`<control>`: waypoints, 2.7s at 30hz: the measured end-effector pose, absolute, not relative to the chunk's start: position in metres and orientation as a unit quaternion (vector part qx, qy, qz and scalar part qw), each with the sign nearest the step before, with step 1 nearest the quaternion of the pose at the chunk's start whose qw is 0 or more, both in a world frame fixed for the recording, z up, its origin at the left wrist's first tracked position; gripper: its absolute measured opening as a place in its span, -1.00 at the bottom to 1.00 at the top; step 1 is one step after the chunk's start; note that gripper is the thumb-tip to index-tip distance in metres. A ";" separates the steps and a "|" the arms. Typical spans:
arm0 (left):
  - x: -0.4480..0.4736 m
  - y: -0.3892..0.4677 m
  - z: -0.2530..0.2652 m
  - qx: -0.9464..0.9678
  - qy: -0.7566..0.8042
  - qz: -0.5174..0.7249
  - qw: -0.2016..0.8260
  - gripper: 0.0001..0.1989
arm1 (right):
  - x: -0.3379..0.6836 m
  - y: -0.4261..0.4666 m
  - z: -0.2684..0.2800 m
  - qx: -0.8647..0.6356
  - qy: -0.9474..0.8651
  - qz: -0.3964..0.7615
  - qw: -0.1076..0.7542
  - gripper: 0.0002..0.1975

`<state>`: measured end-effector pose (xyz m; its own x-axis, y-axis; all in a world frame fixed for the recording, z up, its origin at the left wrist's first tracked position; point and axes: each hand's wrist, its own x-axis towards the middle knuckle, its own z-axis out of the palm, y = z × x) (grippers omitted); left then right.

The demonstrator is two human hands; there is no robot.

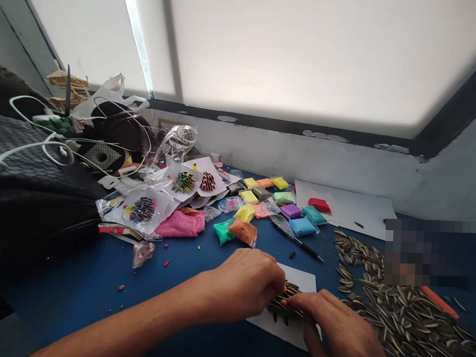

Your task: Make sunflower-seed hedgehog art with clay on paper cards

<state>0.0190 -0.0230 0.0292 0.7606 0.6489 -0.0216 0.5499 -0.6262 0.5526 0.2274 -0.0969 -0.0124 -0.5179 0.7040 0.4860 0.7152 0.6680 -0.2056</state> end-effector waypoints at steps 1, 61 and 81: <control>0.019 -0.023 0.029 0.898 0.335 0.087 0.271 -0.88 | 0.227 -0.097 -0.012 -0.406 -0.870 -0.013 0.278 -0.69; 0.026 -0.025 0.026 0.698 0.300 0.298 0.578 -0.84 | 0.235 -0.093 0.014 -0.540 -0.665 0.365 0.366 -0.61; 0.031 -0.033 0.023 0.631 0.236 0.262 0.690 -0.76 | 0.216 -0.099 0.020 -0.566 -0.559 0.486 0.362 -0.64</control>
<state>0.0313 -0.0331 0.0234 0.7508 0.6605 0.0045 -0.0634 0.0653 0.9958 0.2162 -0.0994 0.0200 -0.0966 0.9847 -0.1451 0.2807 -0.1129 -0.9531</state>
